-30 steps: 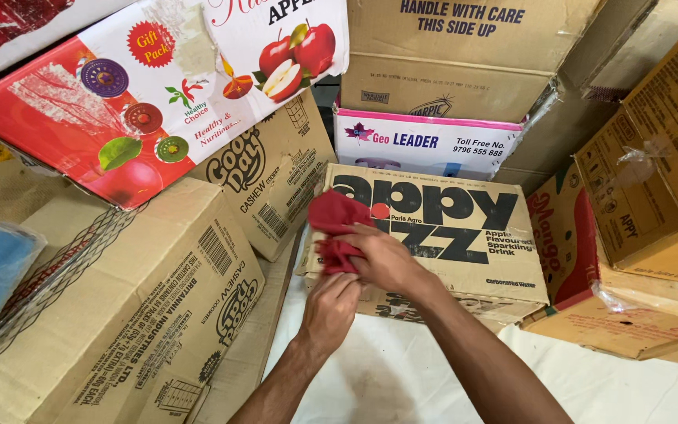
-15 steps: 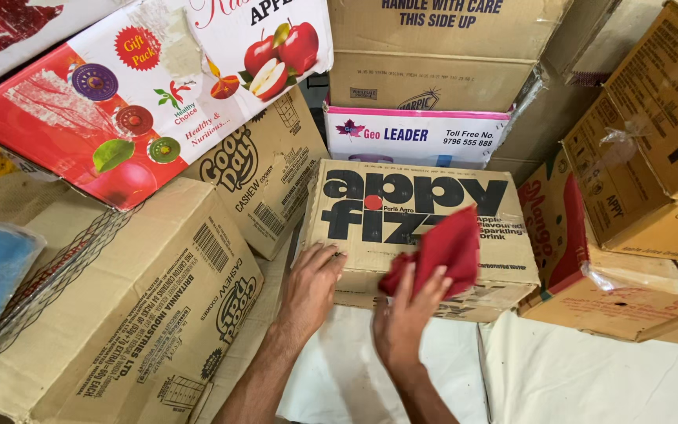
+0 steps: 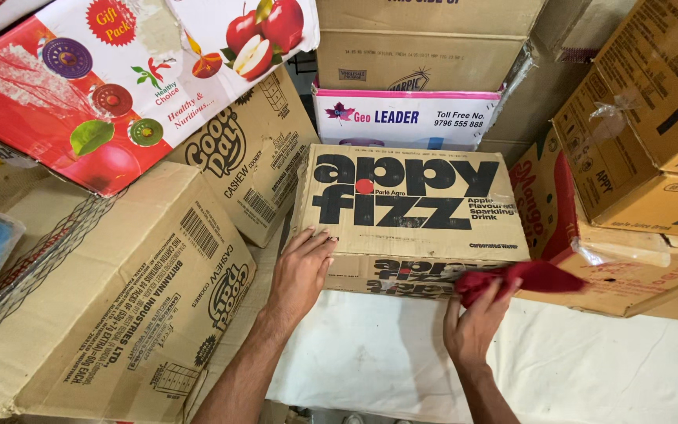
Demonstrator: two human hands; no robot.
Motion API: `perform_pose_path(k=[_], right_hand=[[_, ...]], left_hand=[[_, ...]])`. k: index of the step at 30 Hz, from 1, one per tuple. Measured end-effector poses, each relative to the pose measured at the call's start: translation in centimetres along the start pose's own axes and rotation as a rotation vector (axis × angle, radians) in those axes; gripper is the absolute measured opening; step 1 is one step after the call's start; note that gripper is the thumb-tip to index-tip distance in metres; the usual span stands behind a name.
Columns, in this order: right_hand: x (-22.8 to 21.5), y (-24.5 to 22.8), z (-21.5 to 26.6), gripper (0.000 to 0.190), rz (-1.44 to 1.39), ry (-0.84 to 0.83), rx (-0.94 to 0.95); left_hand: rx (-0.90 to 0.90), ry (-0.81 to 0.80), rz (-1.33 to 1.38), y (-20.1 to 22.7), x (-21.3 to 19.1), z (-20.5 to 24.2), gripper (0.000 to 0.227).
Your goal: The person closes the top flaps of a beverage carton, wipes down multiple boxes with a cloth, applies tape to seal the cartons, and moves several cartons around a stacking area.
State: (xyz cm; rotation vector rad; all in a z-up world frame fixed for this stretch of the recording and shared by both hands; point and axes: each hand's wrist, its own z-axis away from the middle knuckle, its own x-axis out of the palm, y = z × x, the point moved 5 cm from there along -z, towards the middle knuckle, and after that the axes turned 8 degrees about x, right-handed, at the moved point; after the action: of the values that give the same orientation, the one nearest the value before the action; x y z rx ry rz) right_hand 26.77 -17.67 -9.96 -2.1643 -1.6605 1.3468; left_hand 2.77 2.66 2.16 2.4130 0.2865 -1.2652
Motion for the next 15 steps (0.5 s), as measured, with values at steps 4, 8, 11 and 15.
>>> perform_pose_path(k=[4,8,11,15], right_hand=[[3.3,-6.2,1.2,0.090,-0.391,-0.157,0.709],[7.0,-14.9,4.9,0.091,-0.401,-0.301,0.407],[9.5,-16.5,8.0,0.081,-0.119,-0.330,-0.156],[12.3,-10.1,9.4,0.047,0.265,-0.533,-0.622]], left_hand=[[-0.008,0.012,-0.001,0.1,-0.1,-0.1,0.036],[-0.008,0.027,-0.010,-0.1,0.1,-0.1,0.037],[-0.017,0.009,-0.028,-0.3,0.4,-0.1,0.036],[0.029,0.028,-0.009,0.3,0.0,0.0,0.035]])
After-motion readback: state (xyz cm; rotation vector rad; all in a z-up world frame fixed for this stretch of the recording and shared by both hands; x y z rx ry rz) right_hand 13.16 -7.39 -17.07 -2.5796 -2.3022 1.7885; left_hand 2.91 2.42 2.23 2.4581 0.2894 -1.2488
